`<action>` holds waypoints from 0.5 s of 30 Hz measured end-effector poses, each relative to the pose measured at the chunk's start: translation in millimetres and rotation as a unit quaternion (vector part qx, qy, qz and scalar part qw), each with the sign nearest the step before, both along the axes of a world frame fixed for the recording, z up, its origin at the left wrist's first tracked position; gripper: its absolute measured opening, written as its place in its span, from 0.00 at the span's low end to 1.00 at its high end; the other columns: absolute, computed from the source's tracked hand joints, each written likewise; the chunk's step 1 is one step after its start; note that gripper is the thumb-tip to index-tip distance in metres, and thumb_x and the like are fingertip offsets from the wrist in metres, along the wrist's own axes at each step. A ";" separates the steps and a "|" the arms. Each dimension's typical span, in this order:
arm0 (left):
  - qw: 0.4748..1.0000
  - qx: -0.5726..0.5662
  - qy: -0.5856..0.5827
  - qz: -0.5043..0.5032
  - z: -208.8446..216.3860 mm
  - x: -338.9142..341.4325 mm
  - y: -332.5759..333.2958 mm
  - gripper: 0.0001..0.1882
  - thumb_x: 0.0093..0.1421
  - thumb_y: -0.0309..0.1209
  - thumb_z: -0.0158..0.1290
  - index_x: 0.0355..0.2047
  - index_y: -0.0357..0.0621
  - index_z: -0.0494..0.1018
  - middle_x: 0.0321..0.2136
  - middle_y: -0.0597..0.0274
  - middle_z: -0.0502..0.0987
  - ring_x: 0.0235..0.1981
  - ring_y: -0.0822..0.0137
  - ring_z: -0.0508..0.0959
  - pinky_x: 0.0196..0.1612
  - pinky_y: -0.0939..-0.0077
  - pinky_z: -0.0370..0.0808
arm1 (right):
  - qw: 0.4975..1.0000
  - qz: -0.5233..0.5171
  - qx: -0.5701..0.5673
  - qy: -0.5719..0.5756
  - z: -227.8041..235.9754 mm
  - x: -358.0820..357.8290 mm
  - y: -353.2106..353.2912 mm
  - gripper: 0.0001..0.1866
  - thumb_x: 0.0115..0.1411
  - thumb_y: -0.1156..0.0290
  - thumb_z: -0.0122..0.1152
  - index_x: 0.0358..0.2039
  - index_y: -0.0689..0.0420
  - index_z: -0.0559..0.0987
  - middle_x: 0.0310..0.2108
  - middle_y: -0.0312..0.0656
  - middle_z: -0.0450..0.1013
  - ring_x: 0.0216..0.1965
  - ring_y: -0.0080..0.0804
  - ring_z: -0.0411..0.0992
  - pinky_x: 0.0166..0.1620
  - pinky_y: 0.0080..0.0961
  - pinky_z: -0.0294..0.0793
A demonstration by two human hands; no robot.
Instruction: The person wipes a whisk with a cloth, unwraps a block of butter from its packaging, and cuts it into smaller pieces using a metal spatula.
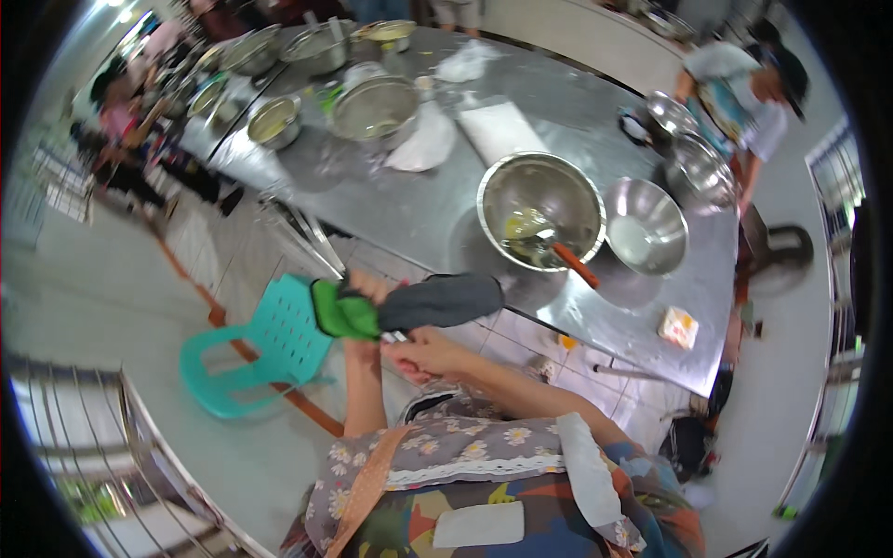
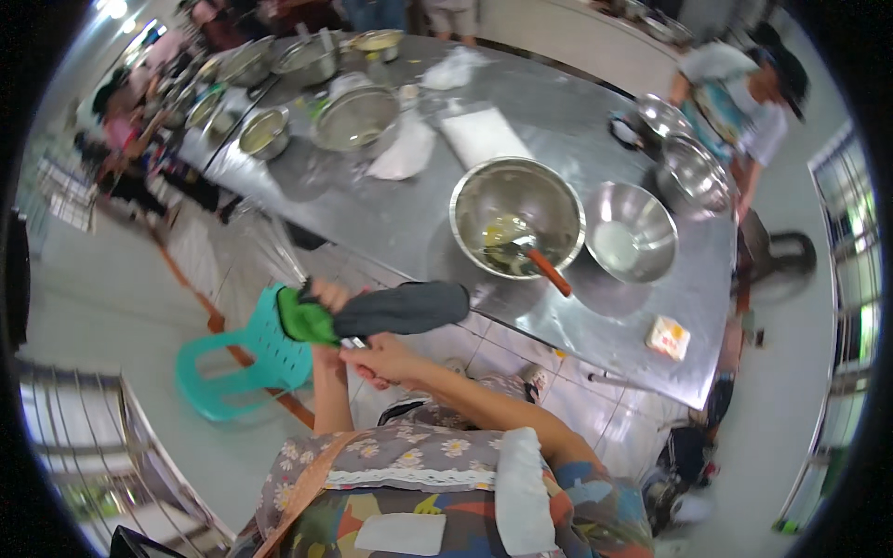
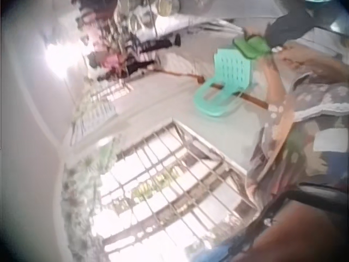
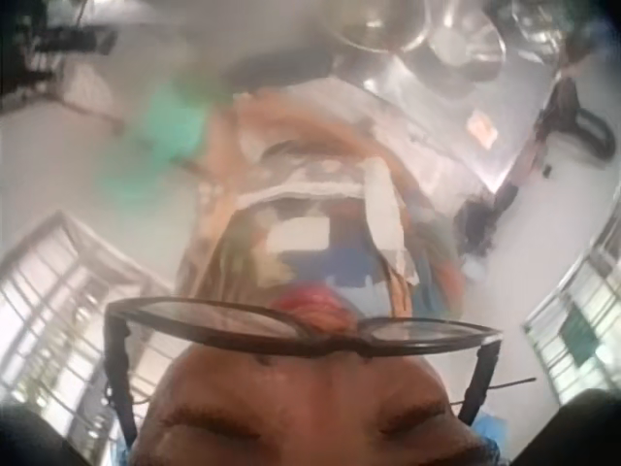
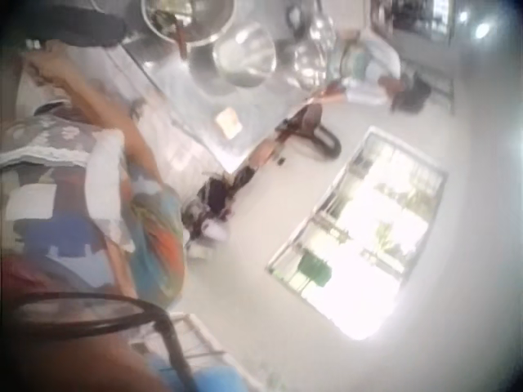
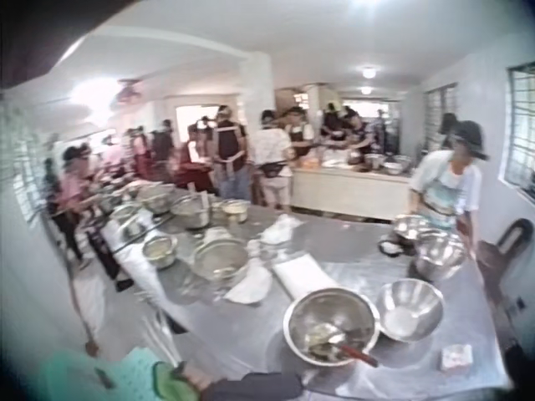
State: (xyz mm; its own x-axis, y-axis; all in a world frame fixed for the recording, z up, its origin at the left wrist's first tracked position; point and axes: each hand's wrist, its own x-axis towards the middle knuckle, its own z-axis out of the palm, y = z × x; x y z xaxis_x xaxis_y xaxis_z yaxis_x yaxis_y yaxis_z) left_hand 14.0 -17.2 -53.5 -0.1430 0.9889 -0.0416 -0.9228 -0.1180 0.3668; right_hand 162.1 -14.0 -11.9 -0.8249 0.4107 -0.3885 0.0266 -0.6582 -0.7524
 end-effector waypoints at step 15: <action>0.964 -0.209 0.024 0.166 -5.5 -9.4 13.8 0.21 0.61 0.45 0.37 0.44 0.42 0.67 0.41 0.57 0.72 0.41 0.59 0.72 0.45 0.64 0.70 | 0.774 -0.092 0.576 -0.248 -37.5 -9.5 4.8 0.12 0.51 0.69 0.54 0.33 0.61 0.67 0.13 0.48 0.66 0.16 0.47 0.69 0.21 0.36 0.65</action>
State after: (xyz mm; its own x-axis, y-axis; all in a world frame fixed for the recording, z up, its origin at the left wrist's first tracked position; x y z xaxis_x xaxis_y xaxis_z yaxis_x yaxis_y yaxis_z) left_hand 4.6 -3.4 -59.1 -0.4598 0.7871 -0.4111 -0.8405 -0.2363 0.4876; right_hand 152.6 -9.2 -49.4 -0.5773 0.8133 0.0727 0.4854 0.4135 -0.7703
